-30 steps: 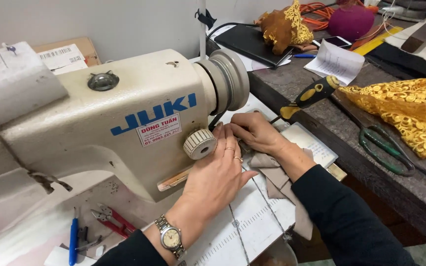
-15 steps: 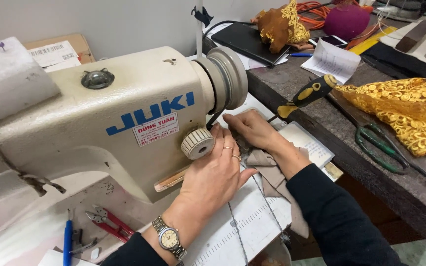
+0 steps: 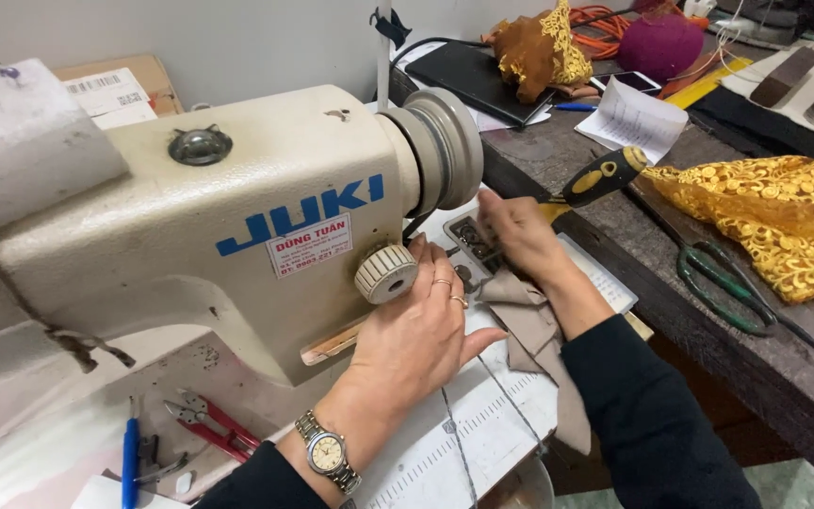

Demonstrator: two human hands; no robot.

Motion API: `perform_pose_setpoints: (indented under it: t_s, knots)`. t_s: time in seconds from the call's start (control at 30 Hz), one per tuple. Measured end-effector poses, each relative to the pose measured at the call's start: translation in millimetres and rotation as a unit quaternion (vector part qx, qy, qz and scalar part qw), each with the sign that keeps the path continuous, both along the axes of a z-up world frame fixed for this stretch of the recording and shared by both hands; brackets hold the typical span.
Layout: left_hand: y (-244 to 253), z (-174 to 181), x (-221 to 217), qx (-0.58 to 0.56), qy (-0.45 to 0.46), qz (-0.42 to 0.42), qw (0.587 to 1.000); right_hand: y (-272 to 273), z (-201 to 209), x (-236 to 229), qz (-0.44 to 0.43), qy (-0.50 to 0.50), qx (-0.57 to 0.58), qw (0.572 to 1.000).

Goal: Threading an industrial sewing machine and winding thread onto a bobbin.

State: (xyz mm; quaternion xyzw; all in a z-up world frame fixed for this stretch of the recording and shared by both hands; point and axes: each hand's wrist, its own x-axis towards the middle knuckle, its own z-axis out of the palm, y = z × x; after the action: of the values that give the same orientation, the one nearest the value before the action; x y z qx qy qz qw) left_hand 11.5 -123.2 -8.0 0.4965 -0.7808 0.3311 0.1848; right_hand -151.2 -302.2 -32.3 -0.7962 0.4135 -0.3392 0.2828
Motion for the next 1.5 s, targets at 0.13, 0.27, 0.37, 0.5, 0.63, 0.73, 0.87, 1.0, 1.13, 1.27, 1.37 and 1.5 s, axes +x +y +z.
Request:
perform_pose_setpoints:
  t_s: [0.13,0.27,0.37,0.5,0.63,0.73,0.87,1.0,1.13,1.27,1.37,1.5]
  knots:
    - [2.1,18.9,1.1,0.043,0.018,-0.031,0.998,40.7,38.4,-1.3,0.048,-0.083,-0.008,0.995]
    - [10.3,38.3,-9.6,0.134,0.348,-0.188,0.909,83.2,59.9,-6.5,0.101,-0.159,0.043,0.981]
    - [16.1,47.2,-18.7,0.179,0.51,-0.266,0.798,99.3,50.3,-18.4,0.137,-0.189,0.088,0.968]
    - [24.6,59.5,-18.3,0.233,0.548,-0.323,0.735,136.6,84.3,-10.8,0.219,-0.198,0.093,0.951]
    - [36.8,72.8,-7.8,0.273,0.561,-0.329,0.709,147.8,98.3,-15.5,0.241,-0.14,0.088,0.956]
    - [61.6,82.6,5.8,0.27,0.485,-0.295,0.778,137.2,96.5,-20.0,0.284,-0.131,0.136,0.94]
    - [97.5,72.1,29.1,0.282,0.403,-0.269,0.828,119.7,84.3,-4.9,-0.052,0.03,0.054,0.997]
    - [108.9,61.4,41.9,0.265,0.35,-0.237,0.866,91.9,50.1,1.2,-0.05,0.11,-0.042,0.992]
    - [109.7,63.8,44.8,0.273,0.346,-0.218,0.871,86.3,59.6,9.0,-0.056,0.083,0.042,0.994]
    - [108.8,64.5,45.9,0.263,0.338,-0.223,0.876,90.8,73.7,18.7,-0.083,0.105,0.148,0.98]
    - [108.4,65.6,46.7,0.264,0.335,-0.225,0.876,80.8,57.9,20.8,-0.078,0.076,0.118,0.987]
    - [109.9,66.7,48.4,0.238,0.336,-0.235,0.88,90.8,64.2,19.8,-0.104,0.055,0.098,0.988]
